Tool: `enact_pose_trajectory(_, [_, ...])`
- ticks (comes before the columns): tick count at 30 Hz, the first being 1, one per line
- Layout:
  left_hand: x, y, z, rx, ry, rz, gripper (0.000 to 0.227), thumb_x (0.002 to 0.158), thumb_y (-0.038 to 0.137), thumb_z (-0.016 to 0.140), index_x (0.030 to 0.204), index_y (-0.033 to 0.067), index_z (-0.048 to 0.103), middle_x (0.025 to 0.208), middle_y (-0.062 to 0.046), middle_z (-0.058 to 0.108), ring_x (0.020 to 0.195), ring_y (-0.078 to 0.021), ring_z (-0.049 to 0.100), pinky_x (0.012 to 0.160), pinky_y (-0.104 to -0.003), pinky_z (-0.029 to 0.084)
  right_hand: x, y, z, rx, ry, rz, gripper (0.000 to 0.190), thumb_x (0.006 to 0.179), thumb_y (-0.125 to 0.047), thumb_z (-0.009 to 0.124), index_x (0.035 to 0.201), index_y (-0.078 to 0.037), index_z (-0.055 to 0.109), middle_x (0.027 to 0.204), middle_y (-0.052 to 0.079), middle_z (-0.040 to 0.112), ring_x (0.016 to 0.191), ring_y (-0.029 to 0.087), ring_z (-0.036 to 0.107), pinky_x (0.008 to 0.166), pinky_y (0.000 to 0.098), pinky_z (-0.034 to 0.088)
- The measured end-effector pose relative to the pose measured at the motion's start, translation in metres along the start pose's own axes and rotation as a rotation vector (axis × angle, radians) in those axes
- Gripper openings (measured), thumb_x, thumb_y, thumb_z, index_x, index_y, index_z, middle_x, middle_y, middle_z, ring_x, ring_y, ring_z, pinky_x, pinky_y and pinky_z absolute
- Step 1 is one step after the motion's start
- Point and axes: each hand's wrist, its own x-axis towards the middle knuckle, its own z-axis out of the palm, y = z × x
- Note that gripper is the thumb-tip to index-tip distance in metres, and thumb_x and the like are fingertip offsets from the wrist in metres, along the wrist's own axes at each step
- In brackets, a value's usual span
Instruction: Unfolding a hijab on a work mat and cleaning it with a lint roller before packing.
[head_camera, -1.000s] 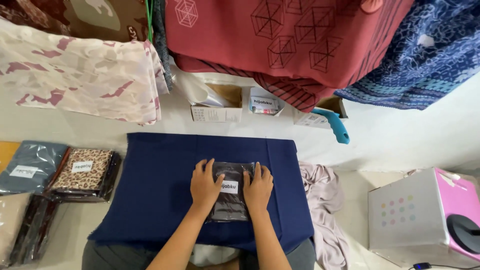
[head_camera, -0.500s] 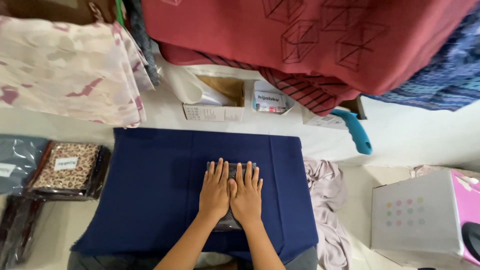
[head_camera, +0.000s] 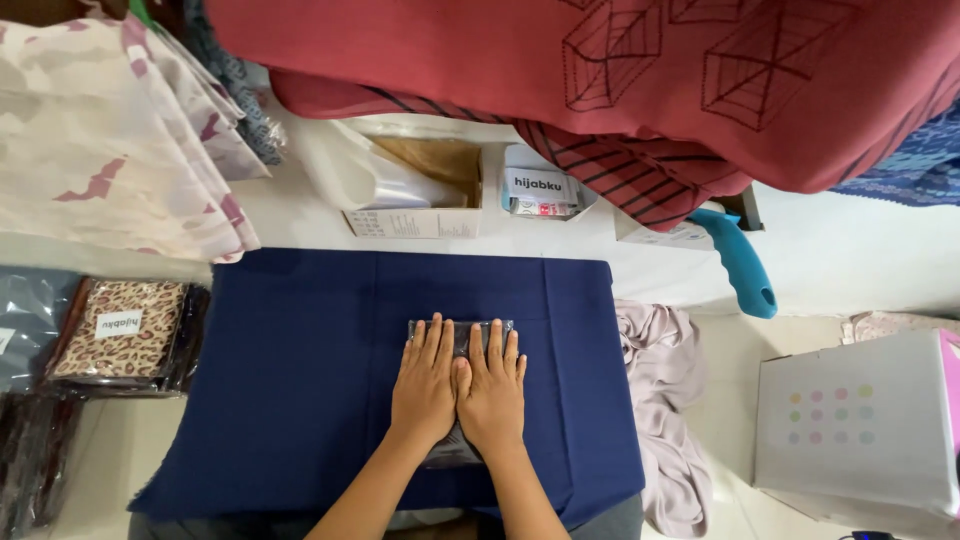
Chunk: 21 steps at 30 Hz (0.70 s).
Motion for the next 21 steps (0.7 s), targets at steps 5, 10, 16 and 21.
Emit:
enact_pose_trajectory(5, [0.000,-0.003,0.006,0.019,-0.005,-0.009,0.060,0.107,0.038,0.032,0.153,0.0001,0.037,0.163,-0.020,0.030,0.153,-0.0369,0.021,0.122,-0.048,0.019,0.001,0.003,0.004,0.009,0.004,-0.012,0.060,0.105,-0.045,0.033,0.154,-0.011,0.043,0.164,0.019,0.030,0.152,0.046,0.019,0.118,0.0597,0.019])
enact_pose_trajectory(10, [0.000,-0.012,0.021,0.049,-0.002,0.001,0.060,0.106,0.038,0.031,0.153,0.0006,0.037,0.164,-0.019,0.030,0.153,-0.0357,0.021,0.122,-0.048,0.019,0.002,0.003,0.004,0.003,0.045,-0.020,0.060,0.105,-0.045,0.034,0.149,-0.009,0.050,0.162,0.019,0.035,0.150,0.047,0.023,0.118,0.0601,0.022])
enact_pose_trajectory(16, [0.007,-0.014,0.015,0.139,-0.176,-0.063,0.060,0.106,0.033,0.031,0.162,0.0124,0.023,0.167,-0.013,0.022,0.155,-0.0350,0.019,0.122,-0.049,0.021,0.001,0.001,-0.008,-0.038,-0.190,0.066,0.058,0.108,-0.043,0.027,0.162,-0.023,0.031,0.171,0.008,0.018,0.157,0.036,0.011,0.123,0.0565,0.016])
enact_pose_trajectory(21, [0.056,-0.054,0.020,0.331,-0.332,-0.038,0.071,0.085,0.064,0.061,0.148,0.0317,0.049,0.142,0.003,0.051,0.134,-0.0230,0.044,0.103,-0.046,0.039,0.001,0.006,-0.006,0.112,-0.128,0.082,0.058,0.108,-0.044,0.035,0.164,-0.026,0.029,0.172,0.008,0.017,0.157,0.035,0.011,0.125,0.0558,0.015])
